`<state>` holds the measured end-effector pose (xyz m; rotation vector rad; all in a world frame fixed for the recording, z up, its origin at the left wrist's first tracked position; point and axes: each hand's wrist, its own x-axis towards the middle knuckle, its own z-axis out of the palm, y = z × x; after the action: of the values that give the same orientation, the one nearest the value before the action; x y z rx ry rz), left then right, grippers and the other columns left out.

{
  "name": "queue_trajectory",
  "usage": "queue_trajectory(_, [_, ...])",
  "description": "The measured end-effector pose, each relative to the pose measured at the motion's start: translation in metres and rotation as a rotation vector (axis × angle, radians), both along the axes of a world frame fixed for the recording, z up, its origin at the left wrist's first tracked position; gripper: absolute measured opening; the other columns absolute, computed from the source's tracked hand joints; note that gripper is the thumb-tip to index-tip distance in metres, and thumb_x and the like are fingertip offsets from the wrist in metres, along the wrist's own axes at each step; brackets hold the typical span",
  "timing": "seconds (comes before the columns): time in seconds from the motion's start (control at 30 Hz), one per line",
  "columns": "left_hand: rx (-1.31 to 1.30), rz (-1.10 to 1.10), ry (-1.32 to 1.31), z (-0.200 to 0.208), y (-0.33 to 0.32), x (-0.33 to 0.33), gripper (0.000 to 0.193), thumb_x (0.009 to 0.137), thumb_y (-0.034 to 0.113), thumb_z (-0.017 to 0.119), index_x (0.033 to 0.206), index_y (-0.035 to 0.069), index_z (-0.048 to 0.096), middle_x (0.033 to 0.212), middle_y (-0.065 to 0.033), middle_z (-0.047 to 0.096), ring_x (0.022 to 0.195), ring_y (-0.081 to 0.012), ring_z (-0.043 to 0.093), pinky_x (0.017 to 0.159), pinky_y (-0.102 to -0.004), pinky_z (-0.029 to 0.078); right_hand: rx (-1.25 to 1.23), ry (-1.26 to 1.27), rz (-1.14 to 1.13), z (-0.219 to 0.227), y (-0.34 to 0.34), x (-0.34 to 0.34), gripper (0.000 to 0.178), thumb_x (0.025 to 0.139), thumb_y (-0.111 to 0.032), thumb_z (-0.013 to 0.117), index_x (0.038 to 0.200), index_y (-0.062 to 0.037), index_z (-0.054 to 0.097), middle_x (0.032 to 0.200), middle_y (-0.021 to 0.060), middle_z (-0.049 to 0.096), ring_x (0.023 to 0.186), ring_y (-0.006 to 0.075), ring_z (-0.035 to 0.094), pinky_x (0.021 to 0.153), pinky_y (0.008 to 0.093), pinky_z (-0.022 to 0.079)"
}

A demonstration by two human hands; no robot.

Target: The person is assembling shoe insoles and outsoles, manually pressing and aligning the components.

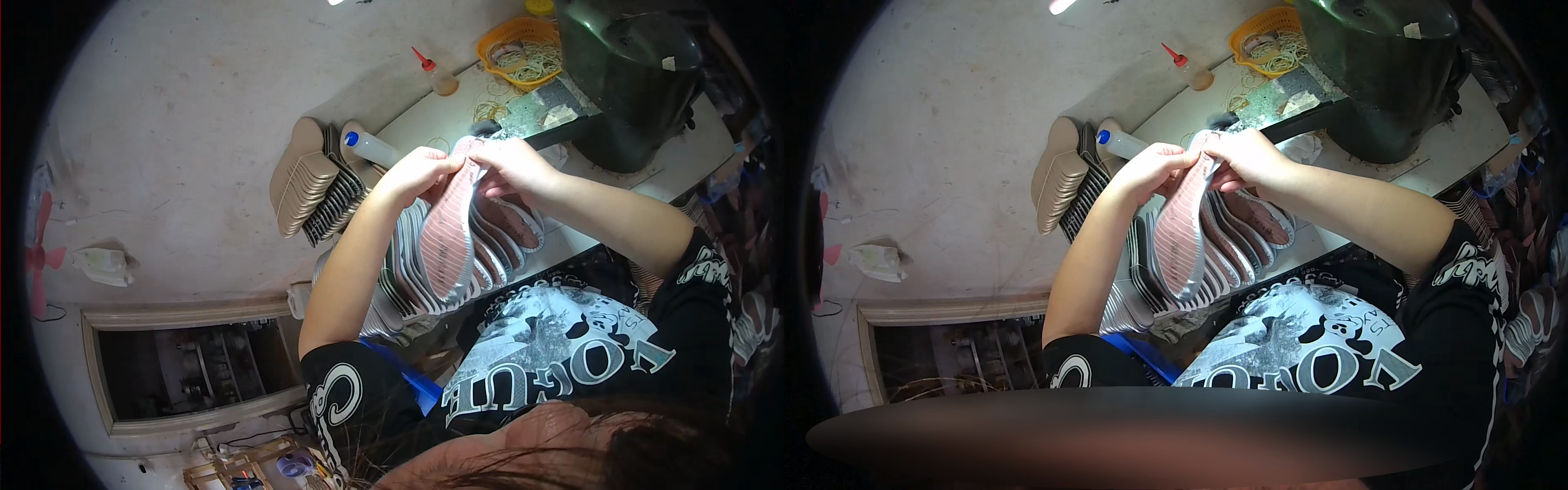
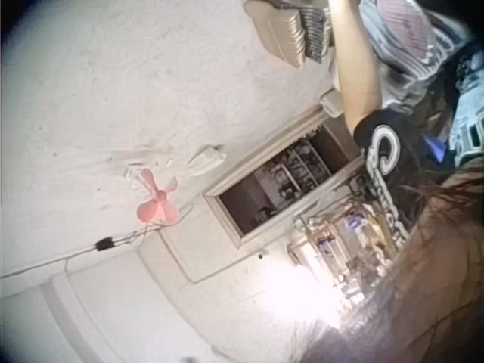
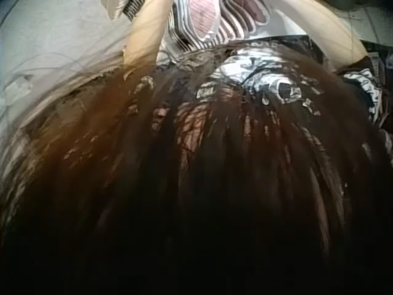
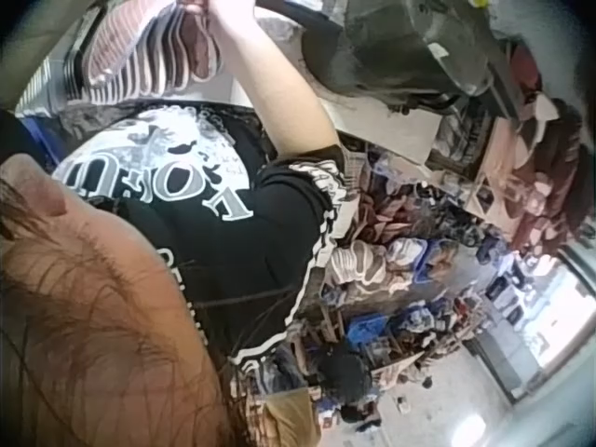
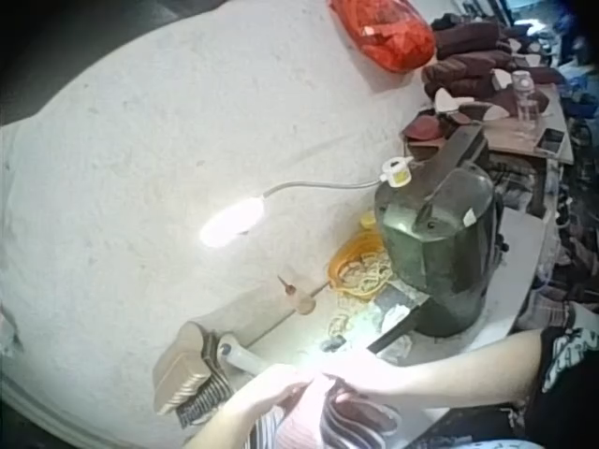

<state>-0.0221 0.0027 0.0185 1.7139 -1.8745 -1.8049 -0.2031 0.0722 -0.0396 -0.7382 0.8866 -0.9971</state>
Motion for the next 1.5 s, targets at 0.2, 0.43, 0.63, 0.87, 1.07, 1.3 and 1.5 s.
queue_trajectory(0.2, [0.012, 0.019, 0.018, -0.002, 0.007, 0.003, 0.031, 0.089, 0.035, 0.062, 0.074, 0.009, 0.061, 0.063, -0.0015, 0.060, 0.048, -0.0100, 0.055, 0.043, -0.0248, 0.044, 0.042, 0.032, 0.021, 0.010, 0.002, -0.002, 0.027, 0.089, -0.029, 0.060, 0.098, -0.0043, 0.066, 0.077, 0.0024, 0.065, 0.059, 0.0051, 0.058, 0.051, 0.0152, 0.047])
queue_trajectory(0.43, [0.027, 0.146, 0.099, -0.003, 0.015, -0.007, 0.038, 0.091, 0.036, 0.060, 0.071, 0.004, 0.063, 0.057, -0.0066, 0.061, 0.038, -0.0139, 0.053, 0.036, -0.0249, 0.042, 0.086, 0.020, 0.105, 0.013, 0.005, -0.015, 0.023, 0.085, -0.023, 0.066, 0.093, -0.0011, 0.066, 0.078, 0.0040, 0.065, 0.063, 0.0071, 0.059, 0.056, 0.0196, 0.048])
queue_trajectory(0.63, [-0.003, 0.165, 0.126, -0.015, 0.000, -0.005, 0.049, 0.091, 0.040, 0.058, 0.064, -0.001, 0.062, 0.049, -0.0086, 0.057, 0.033, -0.0126, 0.048, 0.032, -0.0231, 0.037, 0.036, -0.007, 0.333, 0.026, 0.053, -0.046, 0.033, 0.083, -0.022, 0.071, 0.102, 0.0052, 0.065, 0.090, 0.0066, 0.067, 0.078, 0.0104, 0.062, 0.072, 0.0240, 0.050])
queue_trajectory(0.87, [-0.115, 0.166, 0.005, -0.015, -0.019, -0.004, 0.053, 0.083, 0.053, 0.064, 0.061, 0.005, 0.056, 0.043, -0.0025, 0.047, 0.033, -0.0090, 0.041, 0.035, -0.0231, 0.035, 0.027, -0.105, 0.112, -0.002, 0.041, -0.041, 0.029, 0.088, -0.021, 0.066, 0.100, 0.0051, 0.065, 0.087, 0.0066, 0.068, 0.073, 0.0087, 0.063, 0.068, 0.0217, 0.050])
queue_trajectory(1.07, [-0.214, 0.300, 0.259, -0.016, -0.008, 0.007, 0.042, 0.089, 0.039, 0.061, 0.066, 0.004, 0.057, 0.048, -0.0018, 0.049, 0.037, -0.0084, 0.043, 0.038, -0.0206, 0.037, 0.019, -0.180, 0.137, -0.001, 0.034, -0.015, 0.028, 0.089, -0.020, 0.064, 0.102, 0.0050, 0.064, 0.089, 0.0078, 0.068, 0.076, 0.0100, 0.064, 0.070, 0.0242, 0.052])
queue_trajectory(1.3, [-0.268, 0.541, 1.047, -0.034, 0.106, -0.006, 0.029, 0.094, 0.009, 0.052, 0.120, -0.003, 0.045, 0.108, -0.0115, 0.062, 0.093, -0.0140, 0.062, 0.084, -0.0272, 0.050, -0.260, 0.089, 0.120, 0.017, 0.073, -0.007, 0.023, 0.088, -0.022, 0.068, 0.089, -0.0001, 0.062, 0.077, 0.0011, 0.064, 0.068, 0.0052, 0.058, 0.061, 0.0215, 0.047])
queue_trajectory(1.5, [-0.552, 0.457, 0.852, -0.025, 0.138, -0.018, 0.028, 0.093, 0.008, 0.054, 0.116, -0.006, 0.047, 0.100, -0.0110, 0.064, 0.086, -0.0102, 0.062, 0.076, -0.0228, 0.049, -0.710, 0.681, -0.068, 0.058, 0.063, -0.016, 0.018, 0.084, -0.016, 0.066, 0.089, 0.0004, 0.061, 0.074, 0.0111, 0.065, 0.069, 0.0196, 0.066, 0.063, 0.0293, 0.051])
